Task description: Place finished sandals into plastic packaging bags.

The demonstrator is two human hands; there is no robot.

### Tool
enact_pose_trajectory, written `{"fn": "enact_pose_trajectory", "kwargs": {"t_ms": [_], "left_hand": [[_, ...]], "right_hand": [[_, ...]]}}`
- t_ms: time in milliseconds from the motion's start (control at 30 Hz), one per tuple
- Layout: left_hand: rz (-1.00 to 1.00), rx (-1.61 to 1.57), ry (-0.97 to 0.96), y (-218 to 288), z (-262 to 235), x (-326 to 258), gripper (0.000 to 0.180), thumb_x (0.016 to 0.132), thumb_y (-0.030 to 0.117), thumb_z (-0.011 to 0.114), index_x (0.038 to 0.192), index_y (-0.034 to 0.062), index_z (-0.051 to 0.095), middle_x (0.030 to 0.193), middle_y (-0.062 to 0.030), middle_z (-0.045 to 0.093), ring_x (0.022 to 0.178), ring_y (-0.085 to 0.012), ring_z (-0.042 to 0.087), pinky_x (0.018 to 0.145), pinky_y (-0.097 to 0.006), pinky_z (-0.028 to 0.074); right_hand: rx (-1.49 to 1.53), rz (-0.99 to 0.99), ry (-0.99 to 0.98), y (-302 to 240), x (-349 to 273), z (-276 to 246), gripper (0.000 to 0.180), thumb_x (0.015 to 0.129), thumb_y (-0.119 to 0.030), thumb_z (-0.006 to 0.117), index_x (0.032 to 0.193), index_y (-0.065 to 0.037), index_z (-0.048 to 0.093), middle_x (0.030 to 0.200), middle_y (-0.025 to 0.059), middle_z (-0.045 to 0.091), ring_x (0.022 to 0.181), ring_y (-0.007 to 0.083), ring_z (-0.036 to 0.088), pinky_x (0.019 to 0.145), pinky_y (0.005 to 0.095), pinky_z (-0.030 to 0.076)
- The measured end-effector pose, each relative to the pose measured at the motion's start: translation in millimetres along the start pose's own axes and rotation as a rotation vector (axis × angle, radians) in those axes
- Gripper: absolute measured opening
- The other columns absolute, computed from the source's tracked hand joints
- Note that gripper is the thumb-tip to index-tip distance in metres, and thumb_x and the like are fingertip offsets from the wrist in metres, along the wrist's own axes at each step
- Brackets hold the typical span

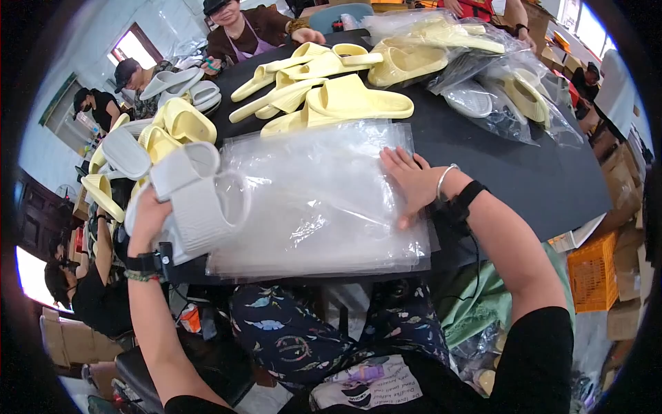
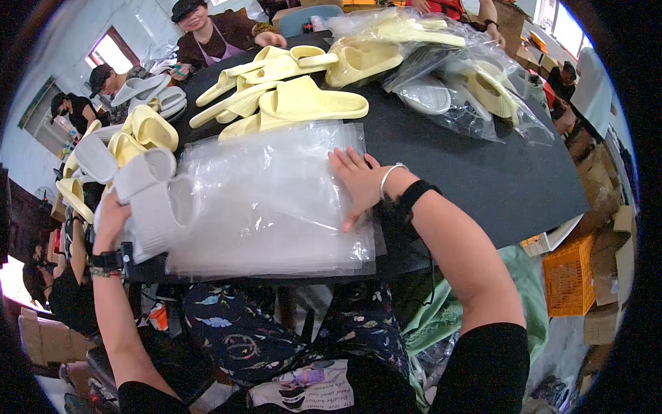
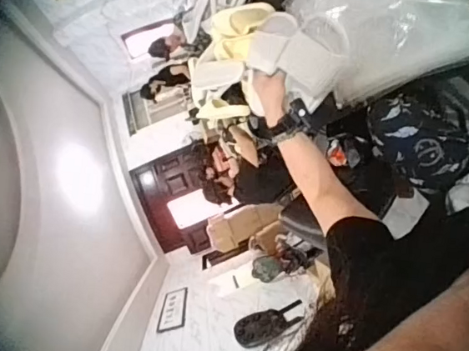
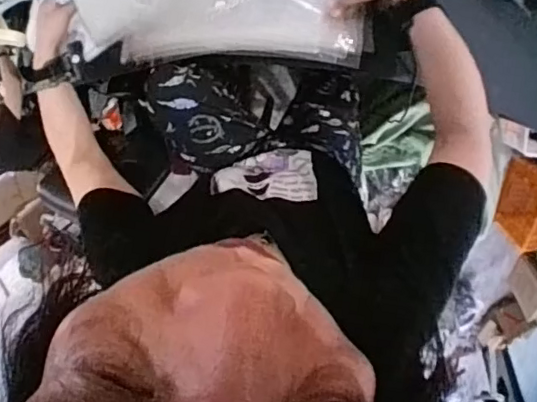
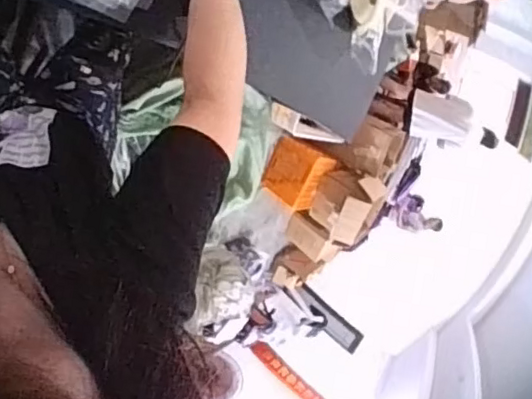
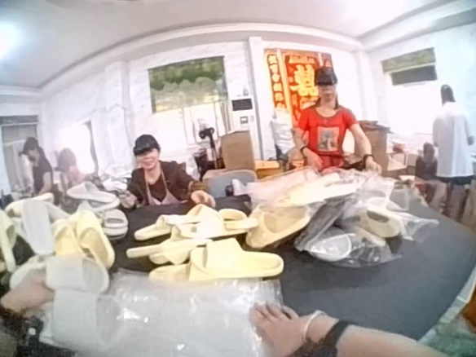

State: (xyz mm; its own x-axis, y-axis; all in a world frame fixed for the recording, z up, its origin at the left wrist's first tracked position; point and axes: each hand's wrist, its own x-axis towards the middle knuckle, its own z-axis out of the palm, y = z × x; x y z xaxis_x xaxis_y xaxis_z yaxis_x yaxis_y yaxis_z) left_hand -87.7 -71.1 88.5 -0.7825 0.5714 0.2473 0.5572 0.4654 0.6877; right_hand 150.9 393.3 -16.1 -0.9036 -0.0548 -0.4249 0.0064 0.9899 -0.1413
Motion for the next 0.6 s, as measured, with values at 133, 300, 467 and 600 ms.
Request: {"fn": "enact_pose_trajectory", "kwargs": {"t_ms": [133,300,467,600], "left_hand": [[-0.257,0.159,0.132,37.2,-52.4,-6.6,0.031,0.081,0.007,0.068,0.111,0.0015,0.069,0.094,-0.0014,0.072,0.084,-0.0101,0.065,0.077,-0.026,0.05],[0.0,0.536,0.437,55.4,-101.2,-7.8,0.03,0.079,0.02,0.071,0.099,-0.0027,0.071,0.087,-0.0114,0.072,0.079,-0.0191,0.067,0.072,-0.031,0.05],[-0.015,0.9,0.584,101.5,-135.5,-14.9,0.036,0.082,0.017,0.067,0.112,-0.0015,0.065,0.093,-0.0172,0.071,0.083,-0.0292,0.068,0.077,-0.036,0.05],[0.09,0.78,0.529,147.1,-112.6,-27.3,0.032,0.081,0.015,0.065,0.108,-0.0016,0.066,0.096,-0.0153,0.07,0.085,-0.027,0.067,0.076,-0.035,0.05]], "right_hand": [[0.212,-0.071,0.059,15.9,5.0,11.3,0.154,0.05,-0.073,0.08,0.152,0.0,-0.009,0.159,0.0255,-0.002,0.149,0.0366,-0.008,0.119,0.051,0.001],[0.275,-0.044,0.109,4.8,-0.4,12.7,0.152,0.051,-0.065,0.084,0.152,0.0,-0.009,0.159,0.026,-0.001,0.149,0.0359,-0.007,0.119,0.0492,0.001],[0.109,0.02,0.097,-14.0,-5.5,4.7,0.151,0.048,-0.063,0.085,0.153,-0.002,-0.005,0.161,0.0208,0.0,0.149,0.0355,-0.006,0.119,0.0506,0.003],[0.088,-0.015,0.13,-25.1,2.6,1.2,0.153,0.045,-0.063,0.086,0.153,-0.003,-0.004,0.161,0.0203,-0.001,0.149,0.0355,-0.005,0.119,0.0508,0.003]]}}
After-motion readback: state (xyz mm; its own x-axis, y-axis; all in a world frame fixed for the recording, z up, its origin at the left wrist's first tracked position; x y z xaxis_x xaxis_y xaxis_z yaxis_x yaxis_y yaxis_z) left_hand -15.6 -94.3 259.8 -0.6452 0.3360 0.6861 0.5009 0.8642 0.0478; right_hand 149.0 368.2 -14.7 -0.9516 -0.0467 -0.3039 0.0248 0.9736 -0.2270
